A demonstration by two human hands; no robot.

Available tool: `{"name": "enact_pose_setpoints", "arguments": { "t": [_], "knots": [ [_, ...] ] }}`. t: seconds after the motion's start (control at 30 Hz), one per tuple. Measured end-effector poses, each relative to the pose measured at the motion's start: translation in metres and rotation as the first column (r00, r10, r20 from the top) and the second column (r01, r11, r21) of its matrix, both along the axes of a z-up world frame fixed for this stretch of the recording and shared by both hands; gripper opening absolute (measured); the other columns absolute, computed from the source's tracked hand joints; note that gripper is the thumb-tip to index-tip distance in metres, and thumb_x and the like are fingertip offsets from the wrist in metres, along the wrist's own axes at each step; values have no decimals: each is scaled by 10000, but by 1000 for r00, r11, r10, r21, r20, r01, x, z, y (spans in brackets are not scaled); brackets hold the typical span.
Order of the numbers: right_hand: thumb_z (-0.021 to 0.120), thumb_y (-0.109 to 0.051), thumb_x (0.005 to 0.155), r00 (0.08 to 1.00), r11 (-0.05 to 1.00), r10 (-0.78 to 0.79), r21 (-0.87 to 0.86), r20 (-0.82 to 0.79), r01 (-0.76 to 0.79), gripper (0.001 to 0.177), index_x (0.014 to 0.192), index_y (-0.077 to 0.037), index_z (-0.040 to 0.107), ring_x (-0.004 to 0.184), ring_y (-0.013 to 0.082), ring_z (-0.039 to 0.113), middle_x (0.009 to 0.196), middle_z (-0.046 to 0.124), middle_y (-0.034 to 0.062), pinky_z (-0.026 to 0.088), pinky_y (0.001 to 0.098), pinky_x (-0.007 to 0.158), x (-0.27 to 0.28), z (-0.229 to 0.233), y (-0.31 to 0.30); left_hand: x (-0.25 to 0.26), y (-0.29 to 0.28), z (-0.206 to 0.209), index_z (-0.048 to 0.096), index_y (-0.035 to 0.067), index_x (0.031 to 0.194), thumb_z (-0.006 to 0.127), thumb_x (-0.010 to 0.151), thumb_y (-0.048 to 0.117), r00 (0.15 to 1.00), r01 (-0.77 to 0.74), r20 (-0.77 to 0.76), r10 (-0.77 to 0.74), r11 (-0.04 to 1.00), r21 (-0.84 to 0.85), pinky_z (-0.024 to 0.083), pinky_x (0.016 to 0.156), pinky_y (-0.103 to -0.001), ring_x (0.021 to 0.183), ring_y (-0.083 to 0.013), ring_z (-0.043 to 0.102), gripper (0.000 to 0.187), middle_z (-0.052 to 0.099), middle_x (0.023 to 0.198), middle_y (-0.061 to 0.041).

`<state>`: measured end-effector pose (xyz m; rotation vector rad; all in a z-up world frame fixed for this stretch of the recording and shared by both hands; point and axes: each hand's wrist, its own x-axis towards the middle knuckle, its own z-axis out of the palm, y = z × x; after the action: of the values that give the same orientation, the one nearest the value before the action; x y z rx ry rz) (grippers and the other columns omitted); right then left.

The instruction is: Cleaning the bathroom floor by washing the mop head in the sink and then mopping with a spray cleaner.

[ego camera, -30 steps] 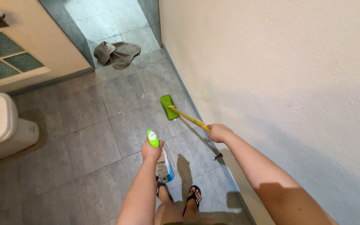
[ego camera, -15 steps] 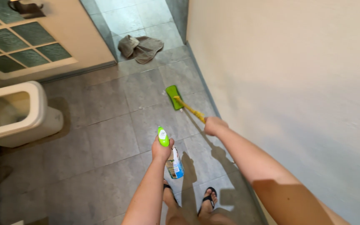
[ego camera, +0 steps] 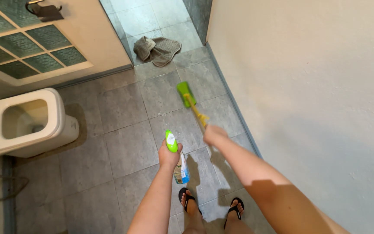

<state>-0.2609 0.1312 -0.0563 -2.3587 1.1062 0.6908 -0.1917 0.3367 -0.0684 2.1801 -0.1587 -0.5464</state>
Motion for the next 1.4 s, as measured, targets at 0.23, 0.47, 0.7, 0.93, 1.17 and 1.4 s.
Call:
{"name": "enact_pose_setpoints", "arguments": {
  "t": [0.23, 0.47, 0.7, 0.93, 1.17, 1.4],
  "knots": [
    [606, -65, 868, 996, 997, 80, 24, -48, -79, 489, 1343, -180, 618, 1152, 338, 683, 1230, 713, 147, 552, 470, 950, 7, 46, 54, 16, 12, -11, 632, 83, 1219, 811, 767, 298, 997, -24, -68, 25, 1000, 18, 547, 907, -443, 1041, -364, 710, 532, 739, 1086, -184],
    [547, -140, 933, 999, 998, 33, -49, 37, -32, 451, 1370, -213, 630, 1192, 347, 664, 1280, 693, 158, 530, 478, 991, 40, -22, 16, 22, 36, -2, 632, 81, 1200, 813, 766, 292, 998, -51, -31, 51, 999, 2, 546, 887, -446, 1028, -365, 705, 516, 744, 1068, -178],
    [581, -125, 894, 995, 997, 74, 32, 59, -76, 543, 1433, -189, 563, 1216, 362, 640, 1295, 671, 193, 510, 481, 1016, 52, -20, 59, 24, 72, -16, 620, 99, 1251, 815, 758, 294, 990, -135, -41, 134, 991, -19, 549, 888, -436, 1024, -351, 714, 564, 743, 1075, -164],
    [568, -85, 872, 986, 982, 165, 92, -3, -164, 536, 1398, -188, 575, 1166, 360, 675, 1230, 704, 191, 538, 487, 984, 31, 25, 133, 29, 78, -31, 619, 100, 1262, 841, 740, 292, 986, -169, -16, 169, 986, -1, 542, 896, -440, 1039, -363, 702, 599, 737, 1083, -176],
    [580, -138, 886, 980, 982, 171, 61, 106, -178, 518, 1400, -204, 587, 1175, 377, 656, 1257, 684, 200, 526, 496, 981, 89, -48, 105, 34, 84, -22, 611, 101, 1283, 832, 751, 305, 979, -206, -16, 206, 977, -55, 550, 882, -436, 1022, -350, 711, 611, 740, 1072, -171],
    [598, -119, 859, 967, 977, 174, 93, 184, -193, 610, 1461, -189, 524, 1083, 377, 695, 1210, 692, 222, 563, 468, 897, 153, -76, 75, 39, 111, -16, 618, 88, 1280, 811, 774, 262, 978, -207, 11, 209, 972, -108, 558, 862, -418, 974, -342, 728, 569, 745, 1041, -170]
  ]
}}
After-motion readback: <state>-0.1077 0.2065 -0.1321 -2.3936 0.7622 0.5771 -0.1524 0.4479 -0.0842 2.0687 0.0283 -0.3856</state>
